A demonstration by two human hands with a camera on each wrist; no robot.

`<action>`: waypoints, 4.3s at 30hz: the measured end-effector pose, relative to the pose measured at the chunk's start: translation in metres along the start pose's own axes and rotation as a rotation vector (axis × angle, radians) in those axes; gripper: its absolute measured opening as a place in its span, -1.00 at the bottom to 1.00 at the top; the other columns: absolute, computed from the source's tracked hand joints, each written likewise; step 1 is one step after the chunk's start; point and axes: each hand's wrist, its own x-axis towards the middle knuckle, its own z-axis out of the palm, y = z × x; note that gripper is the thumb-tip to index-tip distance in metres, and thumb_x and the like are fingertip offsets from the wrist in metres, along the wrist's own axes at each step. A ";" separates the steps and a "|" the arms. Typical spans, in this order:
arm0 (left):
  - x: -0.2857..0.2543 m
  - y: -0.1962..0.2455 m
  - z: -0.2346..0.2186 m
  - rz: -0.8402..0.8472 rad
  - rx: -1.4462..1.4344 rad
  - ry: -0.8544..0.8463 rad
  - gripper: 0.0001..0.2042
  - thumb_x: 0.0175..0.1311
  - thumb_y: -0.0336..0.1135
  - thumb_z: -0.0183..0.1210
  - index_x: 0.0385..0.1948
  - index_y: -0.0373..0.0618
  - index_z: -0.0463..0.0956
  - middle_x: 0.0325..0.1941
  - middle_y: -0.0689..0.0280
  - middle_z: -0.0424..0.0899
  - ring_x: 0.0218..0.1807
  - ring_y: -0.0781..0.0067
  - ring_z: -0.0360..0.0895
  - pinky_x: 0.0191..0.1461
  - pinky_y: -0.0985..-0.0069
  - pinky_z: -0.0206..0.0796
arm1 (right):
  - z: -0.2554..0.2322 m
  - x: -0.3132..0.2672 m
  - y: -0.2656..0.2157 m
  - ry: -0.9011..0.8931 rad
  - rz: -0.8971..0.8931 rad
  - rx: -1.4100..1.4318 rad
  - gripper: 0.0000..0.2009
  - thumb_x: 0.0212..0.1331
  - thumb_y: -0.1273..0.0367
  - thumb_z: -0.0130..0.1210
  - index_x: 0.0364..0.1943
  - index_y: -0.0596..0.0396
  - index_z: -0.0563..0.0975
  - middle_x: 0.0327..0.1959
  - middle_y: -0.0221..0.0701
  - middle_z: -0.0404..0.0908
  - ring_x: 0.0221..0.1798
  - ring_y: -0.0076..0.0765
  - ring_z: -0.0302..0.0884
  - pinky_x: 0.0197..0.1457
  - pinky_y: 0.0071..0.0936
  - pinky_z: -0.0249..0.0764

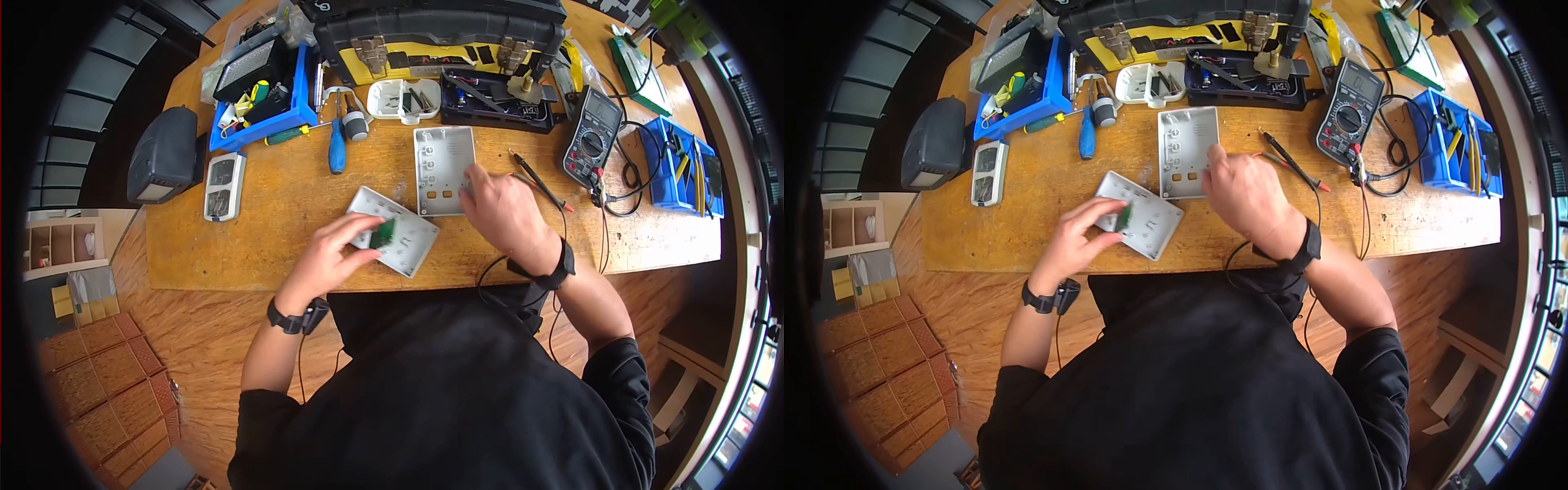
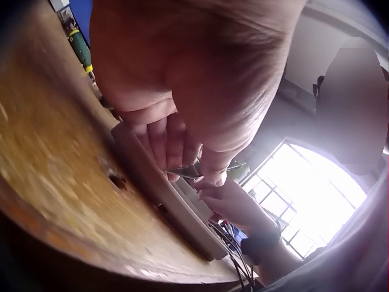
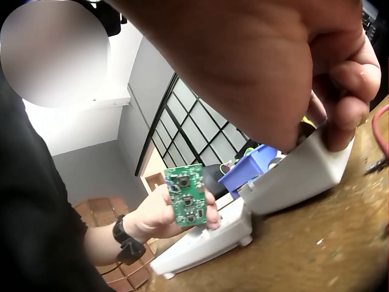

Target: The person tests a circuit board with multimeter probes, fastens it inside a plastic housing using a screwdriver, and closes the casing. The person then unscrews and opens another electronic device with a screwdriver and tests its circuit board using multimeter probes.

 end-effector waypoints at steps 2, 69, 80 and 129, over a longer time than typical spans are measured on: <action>-0.004 -0.017 -0.019 -0.032 0.008 0.045 -0.56 0.39 -0.33 0.51 0.26 -0.20 0.68 0.21 0.15 0.83 0.21 0.23 0.80 0.26 0.34 0.62 | 0.001 -0.008 -0.013 -0.025 -0.002 0.049 -0.82 0.48 0.33 0.25 -0.08 0.16 0.58 -0.47 -0.03 0.74 -0.38 0.18 0.77 -0.26 0.05 0.69; 0.066 0.055 0.057 -0.087 -0.460 0.225 -0.67 0.38 -0.57 0.48 0.15 -0.29 0.69 -0.01 0.20 0.88 0.03 0.41 0.85 0.14 0.42 0.70 | 0.018 -0.044 -0.025 0.140 0.356 1.593 -0.86 0.57 0.47 0.30 -0.02 0.33 0.65 -0.14 -0.26 0.85 -0.11 -0.38 0.87 -0.14 -0.51 0.78; 0.068 0.063 0.026 0.514 0.193 0.362 -0.69 0.06 -0.82 0.41 -0.18 -0.28 0.78 -0.12 0.14 0.84 -0.06 0.13 0.83 0.00 0.31 0.70 | -0.001 -0.058 -0.027 0.480 -0.101 0.646 -0.73 0.24 0.67 0.40 0.00 0.19 0.75 0.03 -0.23 0.83 0.04 -0.08 0.84 0.10 -0.28 0.74; 0.095 0.025 0.039 0.380 0.545 0.102 -0.69 0.07 -0.41 0.58 -0.13 -0.20 0.75 0.09 0.20 0.81 0.14 0.06 0.72 0.20 0.14 0.58 | 0.004 -0.033 0.011 0.365 0.120 0.464 -0.80 0.32 0.50 0.40 0.00 0.13 0.76 -0.10 -0.25 0.76 -0.10 -0.07 0.73 -0.05 -0.21 0.66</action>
